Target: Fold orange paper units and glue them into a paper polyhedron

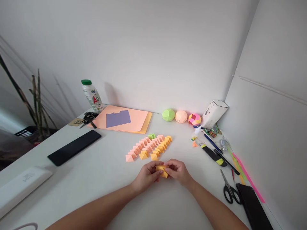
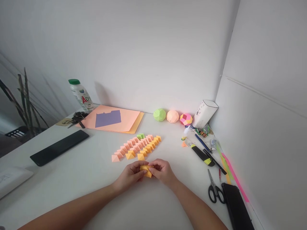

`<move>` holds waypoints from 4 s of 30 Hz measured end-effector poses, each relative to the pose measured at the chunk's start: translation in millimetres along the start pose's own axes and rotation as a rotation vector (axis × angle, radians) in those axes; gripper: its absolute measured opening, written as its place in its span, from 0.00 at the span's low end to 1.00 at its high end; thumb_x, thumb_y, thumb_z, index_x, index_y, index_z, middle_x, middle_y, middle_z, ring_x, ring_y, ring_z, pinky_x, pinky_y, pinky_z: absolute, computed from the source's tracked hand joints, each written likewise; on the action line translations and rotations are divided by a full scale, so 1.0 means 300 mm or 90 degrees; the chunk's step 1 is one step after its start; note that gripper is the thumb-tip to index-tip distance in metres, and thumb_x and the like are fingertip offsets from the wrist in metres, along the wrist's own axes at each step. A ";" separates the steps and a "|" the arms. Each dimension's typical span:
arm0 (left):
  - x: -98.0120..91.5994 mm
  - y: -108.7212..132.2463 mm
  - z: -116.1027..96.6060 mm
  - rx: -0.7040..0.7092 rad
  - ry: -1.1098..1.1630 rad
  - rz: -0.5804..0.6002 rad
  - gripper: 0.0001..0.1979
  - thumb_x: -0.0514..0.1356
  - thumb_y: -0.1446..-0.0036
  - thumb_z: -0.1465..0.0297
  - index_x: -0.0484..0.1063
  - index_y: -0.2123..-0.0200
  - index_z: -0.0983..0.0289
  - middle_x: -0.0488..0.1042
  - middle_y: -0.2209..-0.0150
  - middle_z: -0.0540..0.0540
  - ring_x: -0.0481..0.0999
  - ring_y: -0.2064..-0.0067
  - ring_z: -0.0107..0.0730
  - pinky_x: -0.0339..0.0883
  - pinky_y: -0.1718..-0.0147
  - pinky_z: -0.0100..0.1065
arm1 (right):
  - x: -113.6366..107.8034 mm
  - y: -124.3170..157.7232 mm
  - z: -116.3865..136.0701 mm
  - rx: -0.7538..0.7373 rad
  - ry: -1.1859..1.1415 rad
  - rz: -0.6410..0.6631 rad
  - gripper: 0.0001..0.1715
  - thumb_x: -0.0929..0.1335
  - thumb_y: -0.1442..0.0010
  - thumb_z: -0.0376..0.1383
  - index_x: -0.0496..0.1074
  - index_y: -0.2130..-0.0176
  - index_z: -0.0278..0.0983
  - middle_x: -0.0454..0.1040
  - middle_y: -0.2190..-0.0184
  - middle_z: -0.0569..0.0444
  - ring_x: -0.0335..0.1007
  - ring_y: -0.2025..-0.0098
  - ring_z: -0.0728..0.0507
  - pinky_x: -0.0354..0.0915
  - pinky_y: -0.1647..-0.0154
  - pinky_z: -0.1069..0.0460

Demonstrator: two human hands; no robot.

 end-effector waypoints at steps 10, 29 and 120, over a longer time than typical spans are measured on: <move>-0.003 0.001 0.014 0.013 -0.030 -0.015 0.16 0.60 0.49 0.60 0.66 0.61 0.64 0.71 0.75 0.49 0.68 0.77 0.24 0.63 0.76 0.29 | 0.008 0.004 0.024 -0.082 0.093 -0.014 0.07 0.68 0.45 0.37 0.76 0.67 0.37 0.73 0.72 0.52 0.68 0.73 0.48 0.65 0.75 0.53; -0.006 0.011 -0.021 0.090 -0.156 -0.012 0.15 0.55 0.44 0.59 0.75 0.70 0.64 0.70 0.75 0.52 0.67 0.77 0.25 0.62 0.79 0.28 | 0.017 0.011 -0.013 0.004 0.076 -0.059 0.11 0.70 0.47 0.38 0.72 0.63 0.37 0.74 0.73 0.55 0.71 0.75 0.48 0.68 0.73 0.52; 0.008 0.015 -0.037 0.070 -0.149 -0.012 0.17 0.54 0.43 0.59 0.78 0.65 0.63 0.74 0.75 0.53 0.67 0.77 0.27 0.61 0.77 0.29 | 0.029 0.017 0.032 -0.022 0.098 -0.068 0.11 0.68 0.45 0.40 0.70 0.73 0.35 0.68 0.80 0.58 0.64 0.80 0.51 0.61 0.79 0.56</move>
Point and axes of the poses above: each hand's wrist, its own y-axis away from the middle knuckle, its own x-axis out of the palm, z = x × y, the point moved 3 cm from there along -y, towards the middle knuckle
